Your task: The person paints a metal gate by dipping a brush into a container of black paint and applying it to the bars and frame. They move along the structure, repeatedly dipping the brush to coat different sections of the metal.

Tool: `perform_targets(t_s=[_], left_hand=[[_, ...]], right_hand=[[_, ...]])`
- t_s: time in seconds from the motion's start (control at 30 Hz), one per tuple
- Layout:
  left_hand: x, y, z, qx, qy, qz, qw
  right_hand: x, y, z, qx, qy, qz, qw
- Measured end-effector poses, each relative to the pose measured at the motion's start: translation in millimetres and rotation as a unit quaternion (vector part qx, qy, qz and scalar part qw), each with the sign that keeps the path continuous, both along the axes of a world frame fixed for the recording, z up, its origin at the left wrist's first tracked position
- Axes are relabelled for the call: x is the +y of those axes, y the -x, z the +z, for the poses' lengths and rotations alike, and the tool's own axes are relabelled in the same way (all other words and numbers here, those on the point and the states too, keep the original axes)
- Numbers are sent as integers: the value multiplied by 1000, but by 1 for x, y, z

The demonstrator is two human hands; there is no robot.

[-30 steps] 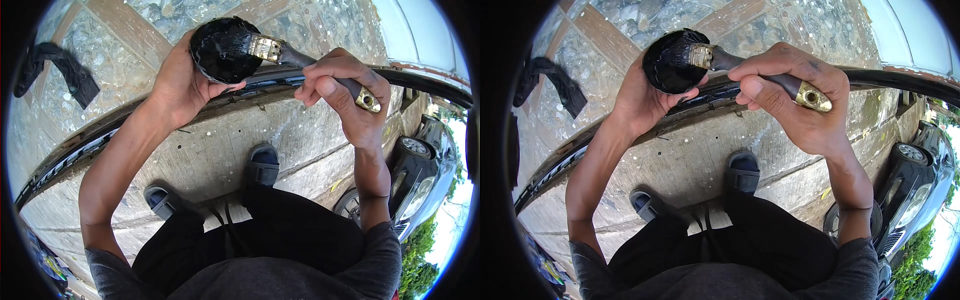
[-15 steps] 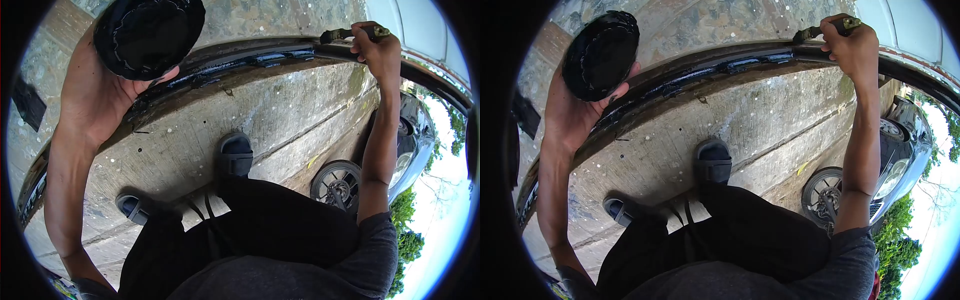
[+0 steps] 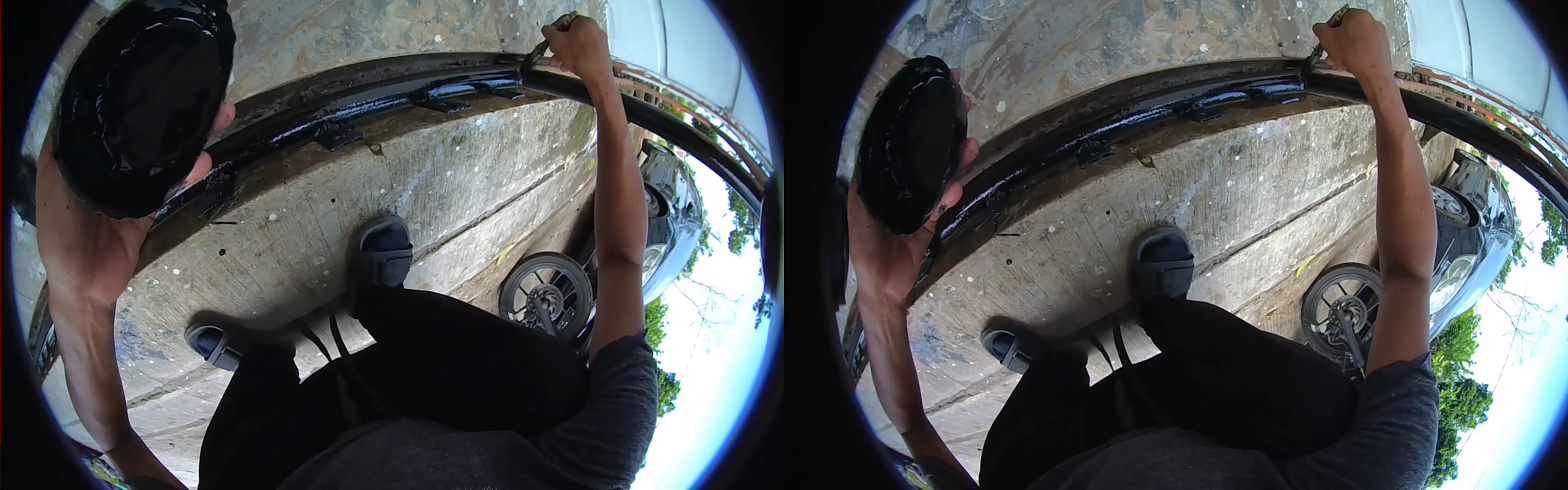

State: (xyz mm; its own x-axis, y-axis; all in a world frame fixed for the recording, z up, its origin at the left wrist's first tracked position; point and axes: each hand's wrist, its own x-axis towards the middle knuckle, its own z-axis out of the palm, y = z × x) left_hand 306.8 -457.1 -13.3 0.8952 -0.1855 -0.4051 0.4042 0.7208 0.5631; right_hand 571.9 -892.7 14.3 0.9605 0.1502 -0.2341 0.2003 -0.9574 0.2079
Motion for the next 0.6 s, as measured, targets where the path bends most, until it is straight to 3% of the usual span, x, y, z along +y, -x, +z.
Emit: perform_targets(t_s=[0.1,0.2,0.3,0.43,0.53,0.6], left_hand=[[5,5,-3,-5,-15,-12,1000],[7,7,-4,-5,1,-16,1000],[7,11,-6,9,30,-6,1000],[9,16,-9,16,32,-4,999],[10,14,-7,14,32,-11,999],[13,16,-8,11,27,-11,999]], right_hand=[[-19,-25,-5,-25,70,20,997],[6,-12,0,-9,-10,-84,996],[-3,-13,-11,16,-49,-121,991],[-12,-19,-7,-27,16,-64,997],[-4,-16,-7,19,-30,-108,994],[-20,-32,-12,29,14,-88,996]])
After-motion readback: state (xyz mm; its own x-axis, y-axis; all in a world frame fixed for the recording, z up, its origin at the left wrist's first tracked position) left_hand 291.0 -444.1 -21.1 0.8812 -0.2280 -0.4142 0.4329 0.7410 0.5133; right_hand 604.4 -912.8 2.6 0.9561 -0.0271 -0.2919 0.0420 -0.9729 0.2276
